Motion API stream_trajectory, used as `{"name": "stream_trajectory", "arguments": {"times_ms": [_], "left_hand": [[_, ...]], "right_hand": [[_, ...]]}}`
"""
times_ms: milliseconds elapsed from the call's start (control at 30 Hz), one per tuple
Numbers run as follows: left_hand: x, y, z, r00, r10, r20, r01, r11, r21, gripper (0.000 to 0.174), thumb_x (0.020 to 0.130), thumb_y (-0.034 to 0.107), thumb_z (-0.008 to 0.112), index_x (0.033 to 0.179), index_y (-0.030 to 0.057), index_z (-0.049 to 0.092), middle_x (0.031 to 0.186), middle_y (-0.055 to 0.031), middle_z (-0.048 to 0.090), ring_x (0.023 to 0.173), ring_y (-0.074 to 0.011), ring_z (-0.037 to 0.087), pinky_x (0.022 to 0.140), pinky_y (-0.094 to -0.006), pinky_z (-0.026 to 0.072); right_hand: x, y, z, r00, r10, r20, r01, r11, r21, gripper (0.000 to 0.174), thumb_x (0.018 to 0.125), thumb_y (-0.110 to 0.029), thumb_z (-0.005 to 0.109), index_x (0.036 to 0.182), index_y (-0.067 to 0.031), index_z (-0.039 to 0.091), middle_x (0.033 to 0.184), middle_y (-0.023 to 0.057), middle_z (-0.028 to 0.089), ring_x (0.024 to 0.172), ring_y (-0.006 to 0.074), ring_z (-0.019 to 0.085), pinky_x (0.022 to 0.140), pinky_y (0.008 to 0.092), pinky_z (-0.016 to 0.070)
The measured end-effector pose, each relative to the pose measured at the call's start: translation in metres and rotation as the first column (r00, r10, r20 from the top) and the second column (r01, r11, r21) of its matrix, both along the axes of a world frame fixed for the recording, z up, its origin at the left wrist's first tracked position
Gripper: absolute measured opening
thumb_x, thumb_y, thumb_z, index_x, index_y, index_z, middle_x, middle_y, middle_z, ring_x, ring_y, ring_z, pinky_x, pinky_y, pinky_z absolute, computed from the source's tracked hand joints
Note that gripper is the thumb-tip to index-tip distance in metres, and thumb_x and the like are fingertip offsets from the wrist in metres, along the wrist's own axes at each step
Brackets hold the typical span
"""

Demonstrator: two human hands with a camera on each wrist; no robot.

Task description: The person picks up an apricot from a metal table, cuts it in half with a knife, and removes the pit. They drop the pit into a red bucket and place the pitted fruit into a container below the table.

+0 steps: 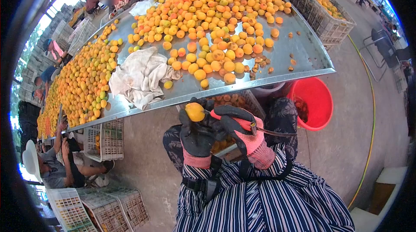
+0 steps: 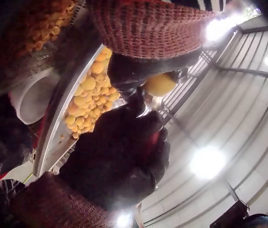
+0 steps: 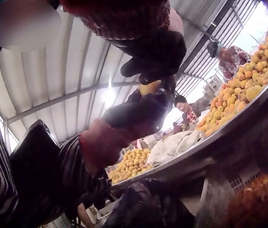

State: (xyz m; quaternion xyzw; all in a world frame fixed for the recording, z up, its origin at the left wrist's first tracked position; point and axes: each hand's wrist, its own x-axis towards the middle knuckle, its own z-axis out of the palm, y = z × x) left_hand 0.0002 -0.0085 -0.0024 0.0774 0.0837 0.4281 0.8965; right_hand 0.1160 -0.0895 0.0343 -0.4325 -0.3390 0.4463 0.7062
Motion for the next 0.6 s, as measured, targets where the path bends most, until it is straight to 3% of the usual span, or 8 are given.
{"name": "stream_trajectory", "arguments": {"times_ms": [67, 200, 267, 300, 333, 400, 467, 600], "left_hand": [[0.008, -0.006, 0.009, 0.997, 0.076, -0.02, -0.077, 0.997, -0.027, 0.048, 0.091, 0.042, 0.043, 0.128, 0.0124, 0.041, 0.123, -0.0144, 0.05, 0.112, -0.0295, 0.051, 0.085, -0.0474, 0.0493], [0.004, -0.002, 0.005, 1.0, 0.006, 0.001, -0.006, 0.998, 0.056, 0.047, 0.091, 0.039, 0.045, 0.129, 0.0124, 0.04, 0.123, -0.0144, 0.05, 0.109, -0.0301, 0.052, 0.085, -0.0482, 0.0484], [-0.001, 0.001, 0.005, 0.996, -0.026, -0.086, 0.035, 0.995, 0.095, 0.045, 0.091, 0.035, 0.047, 0.128, 0.0107, 0.041, 0.122, -0.0144, 0.051, 0.104, -0.0295, 0.055, 0.082, -0.046, 0.0494], [-0.004, 0.004, 0.01, 0.996, -0.026, -0.083, 0.034, 0.995, 0.096, 0.045, 0.091, 0.035, 0.047, 0.128, 0.0107, 0.041, 0.122, -0.0144, 0.051, 0.104, -0.0295, 0.055, 0.082, -0.046, 0.0494], [-0.009, 0.008, 0.017, 0.987, -0.064, -0.149, 0.081, 0.99, 0.115, 0.044, 0.09, 0.034, 0.049, 0.127, 0.0098, 0.043, 0.118, -0.0134, 0.053, 0.099, -0.0283, 0.056, 0.079, -0.0422, 0.0502], [-0.009, 0.009, 0.019, 0.97, -0.101, -0.22, 0.13, 0.984, 0.125, 0.043, 0.09, 0.033, 0.05, 0.125, 0.0088, 0.044, 0.114, -0.0123, 0.054, 0.094, -0.027, 0.057, 0.077, -0.0384, 0.051], [0.001, 0.007, 0.015, 0.887, 0.113, -0.449, -0.073, 0.992, 0.104, 0.041, 0.088, 0.034, 0.053, 0.119, 0.0075, 0.048, 0.1, -0.0089, 0.057, 0.085, -0.0214, 0.058, 0.072, -0.0318, 0.0509], [0.012, -0.004, 0.013, 0.847, 0.219, -0.485, -0.166, 0.975, 0.15, 0.04, 0.088, 0.037, 0.054, 0.115, 0.0086, 0.049, 0.093, -0.006, 0.055, 0.079, -0.0165, 0.056, 0.069, -0.0282, 0.0494]], "right_hand": [[-0.003, 0.002, -0.004, 0.999, -0.042, 0.004, 0.042, 0.999, -0.009, 0.032, 0.078, 0.001, 0.06, 0.11, -0.0007, 0.059, 0.108, 0.0097, 0.062, 0.099, 0.0157, 0.058, 0.088, 0.0276, 0.0453], [0.006, -0.001, -0.009, 0.994, -0.016, 0.105, 0.018, 1.0, -0.016, 0.035, 0.075, 0.001, 0.062, 0.111, -0.0011, 0.058, 0.108, 0.0101, 0.061, 0.099, 0.0164, 0.059, 0.088, 0.0279, 0.0454], [0.01, -0.008, 0.015, 0.865, 0.01, 0.501, -0.006, 1.0, -0.009, 0.04, 0.072, -0.001, 0.064, 0.112, -0.0026, 0.057, 0.107, 0.0113, 0.062, 0.099, 0.02, 0.06, 0.088, 0.0293, 0.0456], [0.011, -0.004, 0.005, 0.806, 0.013, 0.592, -0.033, 0.999, 0.024, 0.045, 0.069, -0.005, 0.066, 0.113, -0.0053, 0.057, 0.102, 0.0121, 0.061, 0.093, 0.0251, 0.061, 0.084, 0.0325, 0.0476], [0.013, -0.005, 0.0, 0.805, 0.011, 0.593, -0.032, 0.999, 0.024, 0.045, 0.069, -0.005, 0.066, 0.113, -0.0053, 0.057, 0.102, 0.0121, 0.061, 0.093, 0.0251, 0.061, 0.084, 0.0325, 0.0476], [0.012, -0.007, -0.003, 0.58, -0.03, 0.814, -0.133, 0.982, 0.131, 0.051, 0.066, -0.011, 0.068, 0.115, -0.0073, 0.056, 0.098, 0.0117, 0.061, 0.088, 0.0292, 0.059, 0.078, 0.0361, 0.0485], [0.006, -0.005, -0.015, 0.576, -0.048, 0.816, -0.143, 0.977, 0.159, 0.052, 0.065, -0.015, 0.069, 0.115, -0.0084, 0.055, 0.097, 0.0113, 0.06, 0.085, 0.0299, 0.058, 0.074, 0.0376, 0.0478], [0.004, 0.0, -0.031, 0.572, -0.135, 0.809, -0.13, 0.959, 0.252, 0.052, 0.064, -0.016, 0.068, 0.114, -0.0071, 0.055, 0.095, 0.0118, 0.059, 0.085, 0.0303, 0.057, 0.075, 0.038, 0.047]]}}
